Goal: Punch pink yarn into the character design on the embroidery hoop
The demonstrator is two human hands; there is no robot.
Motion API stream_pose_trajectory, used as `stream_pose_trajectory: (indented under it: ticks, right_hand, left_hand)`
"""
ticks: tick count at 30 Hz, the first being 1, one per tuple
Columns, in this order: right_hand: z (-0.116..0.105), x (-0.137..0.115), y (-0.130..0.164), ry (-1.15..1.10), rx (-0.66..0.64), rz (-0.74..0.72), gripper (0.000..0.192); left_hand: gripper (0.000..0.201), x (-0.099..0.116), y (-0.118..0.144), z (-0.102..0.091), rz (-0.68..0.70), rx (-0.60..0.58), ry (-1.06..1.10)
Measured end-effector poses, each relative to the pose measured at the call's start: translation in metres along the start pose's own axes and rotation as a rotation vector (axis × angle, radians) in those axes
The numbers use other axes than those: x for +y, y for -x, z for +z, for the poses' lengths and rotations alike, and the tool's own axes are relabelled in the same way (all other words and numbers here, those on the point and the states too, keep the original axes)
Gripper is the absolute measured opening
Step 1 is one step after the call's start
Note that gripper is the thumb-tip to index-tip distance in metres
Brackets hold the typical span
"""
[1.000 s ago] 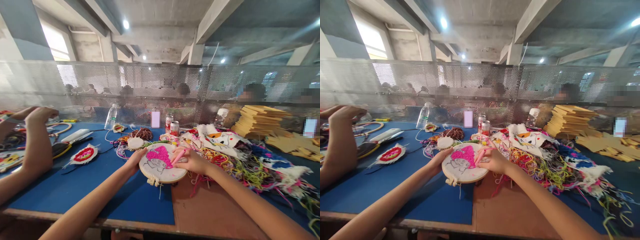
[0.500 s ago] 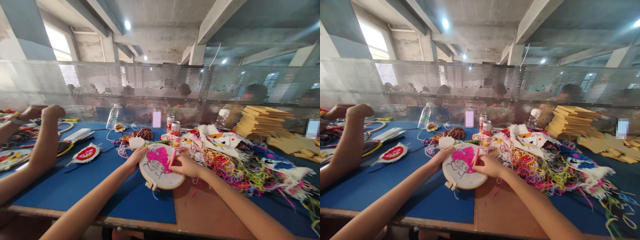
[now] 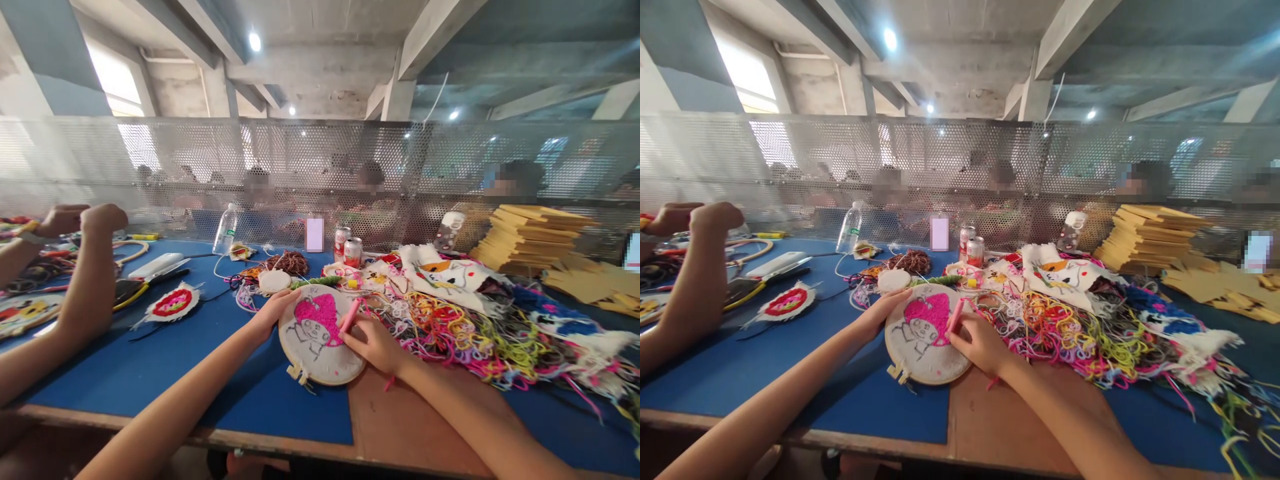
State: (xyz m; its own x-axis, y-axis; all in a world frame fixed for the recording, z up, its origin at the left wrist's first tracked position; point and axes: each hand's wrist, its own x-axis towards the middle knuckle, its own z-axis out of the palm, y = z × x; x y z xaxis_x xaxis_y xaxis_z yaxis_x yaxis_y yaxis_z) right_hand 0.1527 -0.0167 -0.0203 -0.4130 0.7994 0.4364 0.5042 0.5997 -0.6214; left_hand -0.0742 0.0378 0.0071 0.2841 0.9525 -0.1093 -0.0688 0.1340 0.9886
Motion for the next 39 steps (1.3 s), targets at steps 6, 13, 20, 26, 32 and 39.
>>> stream_pose_trajectory:
  ticks: [6,13,20,26,32,39]
  right_hand:
    - [0.0,0.001,0.002,-0.021,0.0,-0.002,0.009]
    - [-0.001,0.0,0.002,-0.025,0.011,-0.03,0.009]
    - [-0.006,-0.002,0.003,0.02,-0.021,-0.112,0.005]
    - [-0.009,-0.001,0.002,-0.059,-0.05,-0.121,0.005]
    - [-0.014,-0.002,0.004,-0.051,-0.017,-0.08,0.008]
    - [-0.017,0.0,0.006,-0.056,0.006,-0.098,0.013]
  left_hand:
    - [0.044,0.003,0.002,0.003,-0.002,0.002,-0.079]
    - [0.045,0.004,0.004,0.009,0.09,0.047,-0.186]
    - [0.04,0.006,0.007,0.013,0.139,0.071,-0.221]
    - [0.042,0.01,0.009,0.015,0.203,0.069,-0.256]
    - [0.044,0.01,0.008,0.012,0.251,0.013,-0.231]
    - [0.048,0.012,0.009,0.011,0.269,0.007,-0.239]
